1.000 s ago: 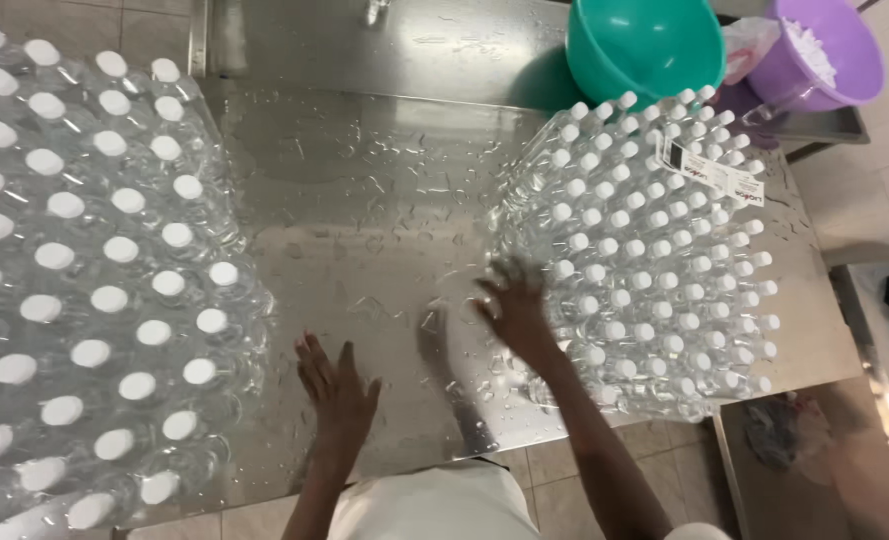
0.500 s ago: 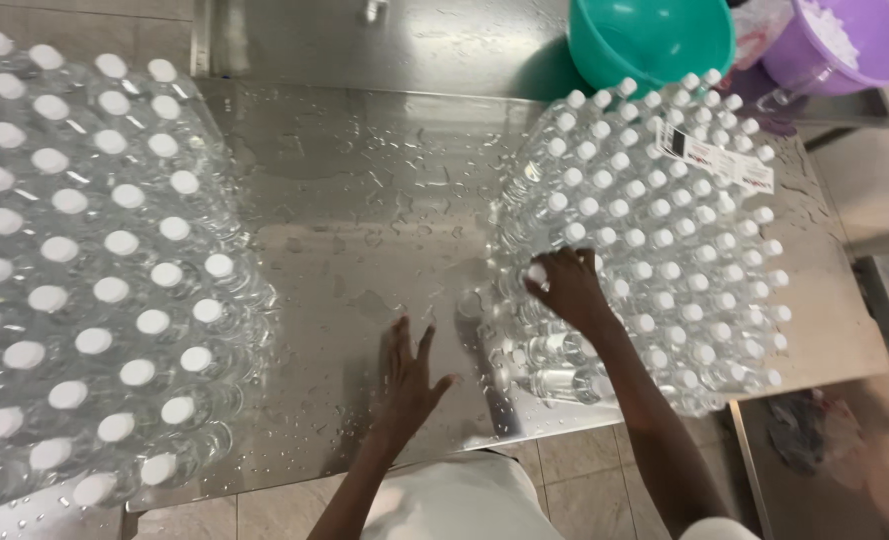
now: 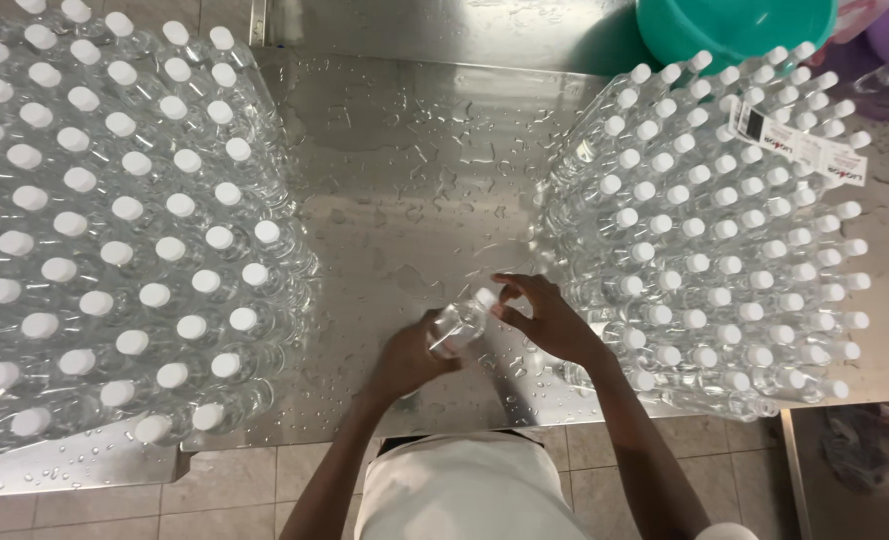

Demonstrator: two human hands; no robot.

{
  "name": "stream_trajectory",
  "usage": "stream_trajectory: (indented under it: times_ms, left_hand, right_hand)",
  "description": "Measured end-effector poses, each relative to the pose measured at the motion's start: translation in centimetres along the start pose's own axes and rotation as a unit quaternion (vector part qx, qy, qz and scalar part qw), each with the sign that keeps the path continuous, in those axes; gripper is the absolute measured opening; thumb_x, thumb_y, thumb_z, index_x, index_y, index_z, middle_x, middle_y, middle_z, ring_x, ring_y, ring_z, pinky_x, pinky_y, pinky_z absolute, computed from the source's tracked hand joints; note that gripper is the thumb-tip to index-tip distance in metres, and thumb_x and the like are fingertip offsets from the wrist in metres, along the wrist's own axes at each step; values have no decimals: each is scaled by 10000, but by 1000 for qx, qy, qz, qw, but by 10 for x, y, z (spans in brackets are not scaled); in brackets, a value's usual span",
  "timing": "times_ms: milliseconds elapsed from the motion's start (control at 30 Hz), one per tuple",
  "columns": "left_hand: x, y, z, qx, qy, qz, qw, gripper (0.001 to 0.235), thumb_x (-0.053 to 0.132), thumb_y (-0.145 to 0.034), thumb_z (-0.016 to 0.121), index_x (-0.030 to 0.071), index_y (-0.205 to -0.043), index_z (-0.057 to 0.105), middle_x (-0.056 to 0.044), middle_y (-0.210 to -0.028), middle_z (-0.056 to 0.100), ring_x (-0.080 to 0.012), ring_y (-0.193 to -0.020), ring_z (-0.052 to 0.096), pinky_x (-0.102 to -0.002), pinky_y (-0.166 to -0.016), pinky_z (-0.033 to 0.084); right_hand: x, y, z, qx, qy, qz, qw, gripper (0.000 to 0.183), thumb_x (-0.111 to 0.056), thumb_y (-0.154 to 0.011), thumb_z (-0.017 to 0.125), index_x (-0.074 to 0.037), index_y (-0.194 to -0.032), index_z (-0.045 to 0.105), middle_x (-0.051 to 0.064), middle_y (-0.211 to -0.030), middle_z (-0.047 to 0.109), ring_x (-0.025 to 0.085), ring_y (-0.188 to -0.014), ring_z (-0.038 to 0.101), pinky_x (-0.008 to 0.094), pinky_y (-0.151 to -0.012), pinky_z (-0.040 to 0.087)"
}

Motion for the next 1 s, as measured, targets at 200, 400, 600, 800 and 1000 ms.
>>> stream_trajectory:
  times_ms: [200, 400, 600, 800, 1000]
  left_hand:
    - [-123, -34, -1, 78, -111, -128, 982, 801, 621, -758, 883, 320, -1433, 575, -5, -1065, 847, -311, -1067, 821, -515, -933, 615]
    - [-115, -23, -17, 89, -92, -118, 985, 727, 412, -819, 891, 143, -1433, 610, -171, -1092, 837, -410, -1057, 815, -553, -919, 629]
    - [-108, -25, -19, 86, -114, -111, 984, 730, 405, -810, 893, 90, -1411, 623, -217, -1062, 830, -441, -1026, 816, -585, -892, 643]
    - [-92, -15, -19, 56, -102, -120, 986, 761, 396, -860, 869, 72, -1492, 597, -267, -1178, 804, -489, -1132, 774, -608, -976, 611]
    - [-67, 5, -27, 43, -87, -107, 989, 793, 391, -876, 844, 64, -1540, 558, -282, -1274, 773, -512, -1217, 735, -643, -1055, 567]
  right_hand:
    - [42, 29, 21, -10, 82, 66, 994, 539, -462, -1076, 662, -181, -1533, 607, 110, -1284, 732, 351, -1338, 615, 530, -1128, 410]
    - [74, 48, 40, -34, 113, 92, 989, 477, -448, -1090, 623, -252, -1525, 628, 78, -1332, 718, 342, -1400, 557, 535, -1165, 405]
    - [57, 41, 49, -44, 139, 77, 986, 459, -452, -1111, 602, -195, -1488, 652, 113, -1354, 701, 337, -1434, 537, 512, -1158, 422]
    - [39, 28, 59, -89, 206, 70, 972, 460, -472, -1142, 517, -206, -1498, 637, 116, -1370, 693, 328, -1468, 526, 536, -1186, 409]
    - [34, 11, 63, -101, 273, 35, 956, 445, -457, -1166, 460, -211, -1503, 616, 96, -1364, 690, 305, -1472, 530, 523, -1183, 426]
Point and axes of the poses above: each hand's wrist, its own y-axis away from the middle knuckle, its own z-axis out of the palm, x = y × z, the point moved 8 cm from there along -y, towards the middle knuckle
